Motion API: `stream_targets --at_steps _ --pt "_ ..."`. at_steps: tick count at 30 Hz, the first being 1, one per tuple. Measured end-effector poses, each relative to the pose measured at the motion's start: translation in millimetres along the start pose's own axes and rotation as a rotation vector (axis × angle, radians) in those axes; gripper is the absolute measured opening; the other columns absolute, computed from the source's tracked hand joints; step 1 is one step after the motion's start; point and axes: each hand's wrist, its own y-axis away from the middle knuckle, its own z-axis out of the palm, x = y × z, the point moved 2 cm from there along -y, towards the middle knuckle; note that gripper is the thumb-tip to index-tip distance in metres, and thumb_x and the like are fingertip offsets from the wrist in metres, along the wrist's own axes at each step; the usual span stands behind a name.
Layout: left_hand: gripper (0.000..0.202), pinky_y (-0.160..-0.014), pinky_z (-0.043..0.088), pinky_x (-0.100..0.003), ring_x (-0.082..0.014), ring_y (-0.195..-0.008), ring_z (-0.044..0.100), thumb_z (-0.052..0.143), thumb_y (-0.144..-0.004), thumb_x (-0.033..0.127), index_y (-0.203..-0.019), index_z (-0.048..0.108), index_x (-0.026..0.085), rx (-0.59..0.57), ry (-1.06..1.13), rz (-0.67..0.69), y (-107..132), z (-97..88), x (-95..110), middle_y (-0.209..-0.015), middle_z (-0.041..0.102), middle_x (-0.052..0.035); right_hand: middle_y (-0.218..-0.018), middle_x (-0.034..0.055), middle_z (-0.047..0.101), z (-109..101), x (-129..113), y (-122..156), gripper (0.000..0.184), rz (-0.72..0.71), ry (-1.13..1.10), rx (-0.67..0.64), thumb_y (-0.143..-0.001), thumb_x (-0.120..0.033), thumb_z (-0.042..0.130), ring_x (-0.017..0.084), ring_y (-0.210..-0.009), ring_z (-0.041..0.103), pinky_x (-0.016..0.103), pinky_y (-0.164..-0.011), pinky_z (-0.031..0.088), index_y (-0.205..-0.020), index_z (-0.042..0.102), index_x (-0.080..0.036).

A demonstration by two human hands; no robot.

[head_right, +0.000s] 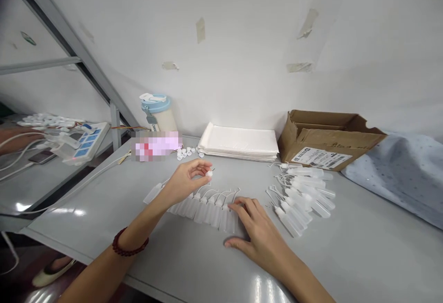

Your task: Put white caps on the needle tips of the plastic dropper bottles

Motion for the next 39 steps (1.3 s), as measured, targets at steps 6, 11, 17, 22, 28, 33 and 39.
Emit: stream_targets --at_steps 6,11,17,22,28,33,39 --pt "0.029 -0.084 0.049 -0.033 -0.0159 -0.086 0.059 0.062 -0.071 0.016 -0.099 0.061 0.010 -0.031 0.075 -0.026 2.6 1.2 3.0 -0.093 0.063 -0.0081 -0.118 0.0106 0.054 -6.0 3.7 1.8 0.039 0.018 -0.010 0.029 -0.081 -0.033 0.061 0.027 -0.108 0.053 0.042 -0.090 0.047 -0.119 0.051 -0.026" --pt "0.034 -0.079 0.051 -0.031 -0.0159 -0.086 0.061 0.064 -0.075 0.022 -0.106 0.061 0.011 -0.115 0.152 -0.065 8.6 13.4 4.3 -0.094 0.064 -0.0081 -0.114 0.0100 0.056 -16.8 1.4 0.8 0.041 0.110 -0.093 0.152 -0.079 -0.034 0.064 0.025 -0.097 0.058 0.038 -0.080 0.051 -0.117 0.052 -0.025" --pt "0.053 -0.087 0.048 -0.035 -0.0196 -0.095 0.062 0.067 -0.073 0.021 -0.123 0.054 0.010 -0.349 0.380 -0.199 22.3 38.0 4.3 -0.111 0.062 -0.0130 -0.115 0.0046 0.057 -19.1 -7.5 2.2 0.039 0.191 -0.372 0.355 -0.074 -0.033 0.069 0.020 -0.087 0.058 0.028 -0.068 0.052 -0.111 0.058 -0.031" --pt "0.037 -0.097 0.041 -0.036 -0.0231 -0.108 0.058 0.064 -0.079 0.027 -0.113 0.063 0.011 -0.410 0.517 -0.196 24.4 46.1 5.3 -0.112 0.065 -0.0134 -0.117 0.0038 0.057 -14.2 -10.2 4.7 0.039 0.273 -0.623 0.440 -0.069 -0.032 0.074 0.020 -0.092 0.057 0.025 -0.071 0.052 -0.107 0.064 -0.032" --pt "0.018 -0.086 0.042 -0.028 -0.0145 -0.087 0.059 0.070 -0.075 0.024 -0.088 0.066 0.014 -0.328 0.673 -0.246 22.2 51.3 1.2 -0.086 0.066 -0.0035 -0.119 0.0043 0.057 -14.3 -3.6 3.0 0.044 0.259 -0.883 0.373 -0.068 -0.025 0.076 0.023 -0.101 0.058 0.027 -0.076 0.053 -0.109 0.064 -0.033" --pt "0.016 -0.085 0.039 -0.027 -0.0137 -0.087 0.058 0.070 -0.075 0.026 -0.087 0.065 0.015 -0.229 0.714 -0.301 24.5 53.5 4.4 -0.086 0.064 -0.0023 -0.101 0.0036 0.066 -17.5 -6.8 2.3 0.043 0.324 -1.177 0.233 -0.069 -0.030 0.075 0.019 -0.086 0.062 0.027 -0.072 0.051 -0.110 0.063 -0.032" --pt "0.017 -0.083 0.038 -0.028 -0.0126 -0.082 0.054 0.071 -0.075 0.026 -0.087 0.066 0.015 -0.218 0.738 -0.355 26.3 61.4 2.1 -0.084 0.063 -0.0024 -0.097 0.0013 0.068 -24.1 -12.1 1.2 0.043 0.382 -1.281 0.215 -0.064 -0.032 0.078 0.017 -0.093 0.059 0.024 -0.078 0.047 -0.105 0.067 -0.030"
